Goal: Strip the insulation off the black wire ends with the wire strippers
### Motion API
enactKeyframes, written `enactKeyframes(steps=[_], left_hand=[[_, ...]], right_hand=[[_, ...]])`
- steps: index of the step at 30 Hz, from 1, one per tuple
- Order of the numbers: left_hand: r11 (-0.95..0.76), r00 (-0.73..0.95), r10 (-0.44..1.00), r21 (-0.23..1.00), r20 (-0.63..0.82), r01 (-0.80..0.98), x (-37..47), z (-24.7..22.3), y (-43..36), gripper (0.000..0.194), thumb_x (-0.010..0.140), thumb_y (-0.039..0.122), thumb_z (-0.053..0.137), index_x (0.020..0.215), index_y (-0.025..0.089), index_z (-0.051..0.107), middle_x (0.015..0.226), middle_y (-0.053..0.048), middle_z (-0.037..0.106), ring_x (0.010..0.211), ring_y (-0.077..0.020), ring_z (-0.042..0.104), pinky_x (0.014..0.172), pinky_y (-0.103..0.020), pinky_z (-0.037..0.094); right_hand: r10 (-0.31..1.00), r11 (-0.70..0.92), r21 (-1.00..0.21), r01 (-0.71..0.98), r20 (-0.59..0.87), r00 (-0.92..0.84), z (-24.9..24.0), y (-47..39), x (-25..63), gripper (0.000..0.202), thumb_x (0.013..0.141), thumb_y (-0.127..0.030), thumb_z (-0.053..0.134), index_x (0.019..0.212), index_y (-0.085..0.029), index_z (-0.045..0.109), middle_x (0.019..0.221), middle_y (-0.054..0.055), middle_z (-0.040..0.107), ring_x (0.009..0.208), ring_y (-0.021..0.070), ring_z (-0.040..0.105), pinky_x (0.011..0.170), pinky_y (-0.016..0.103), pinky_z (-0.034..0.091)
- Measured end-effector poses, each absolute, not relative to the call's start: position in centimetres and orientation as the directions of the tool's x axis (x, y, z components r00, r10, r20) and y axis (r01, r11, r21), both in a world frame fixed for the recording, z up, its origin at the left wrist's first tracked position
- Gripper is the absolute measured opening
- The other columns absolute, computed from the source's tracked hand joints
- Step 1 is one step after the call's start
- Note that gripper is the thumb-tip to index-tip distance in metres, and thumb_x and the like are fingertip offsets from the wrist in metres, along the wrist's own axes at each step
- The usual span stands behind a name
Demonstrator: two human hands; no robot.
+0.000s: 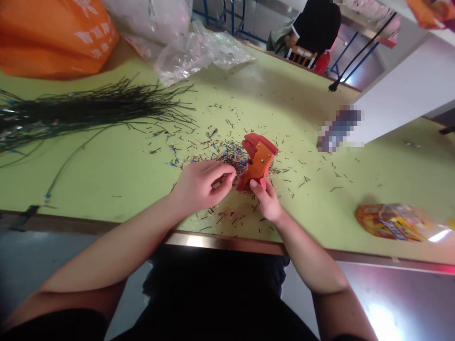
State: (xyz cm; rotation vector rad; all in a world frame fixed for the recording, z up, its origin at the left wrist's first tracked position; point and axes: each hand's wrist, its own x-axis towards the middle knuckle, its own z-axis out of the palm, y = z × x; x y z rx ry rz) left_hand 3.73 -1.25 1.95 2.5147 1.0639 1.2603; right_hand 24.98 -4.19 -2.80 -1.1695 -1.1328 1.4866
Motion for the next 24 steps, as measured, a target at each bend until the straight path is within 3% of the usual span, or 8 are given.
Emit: enactKeyframes(steps=[11, 17, 24], left_hand=[[-0.770, 0.344, 0.613, 0.442, 0.711, 0.460, 3.86, 2.56, -1.78, 0.013, 0.100, 0.018, 0.055, 0.091, 0.020, 0.065, 0.066, 0.003, 0.068, 0.053, -0.0094, 0.053, 0.055, -0.025, 0.040], [-0.716, 0.285, 0.670, 0.498, 0.685, 0.489, 3.51, 2.79, -1.71, 0.013, 0.099, 0.019, 0.056, 0.090, 0.021, 0.065, 0.064, 0.003, 0.067, 0.051, -0.0094, 0.053, 0.053, -0.025, 0.039], [-0.804, 0.380, 0.575, 0.414, 0.725, 0.426, 4.22, 2.39, -1.96, 0.013, 0.099, 0.018, 0.053, 0.092, 0.022, 0.064, 0.060, 0.006, 0.063, 0.051, -0.0093, 0.054, 0.054, -0.025, 0.041]], right_hand=[[0.987, -0.140, -0.985, -0.099, -0.130, -0.096, -2.85, -4.47, 24.75, 0.052, 0.088, -0.075, 0.069, 0.118, -0.032, 0.070, 0.131, 0.009, 0.074, 0.135, 0.0357, 0.063, 0.115, 0.056, 0.053], [0.983, -0.152, -0.987, -0.054, -0.146, -0.115, -3.34, -4.39, 25.07, 0.049, 0.090, -0.075, 0.066, 0.113, -0.032, 0.073, 0.125, 0.010, 0.075, 0.124, 0.0342, 0.068, 0.114, 0.055, 0.052], [0.987, -0.141, -0.989, -0.035, -0.138, -0.087, -3.43, -4.49, 24.99, 0.046, 0.091, -0.071, 0.067, 0.116, -0.033, 0.071, 0.124, 0.007, 0.076, 0.127, 0.0319, 0.068, 0.114, 0.052, 0.054]])
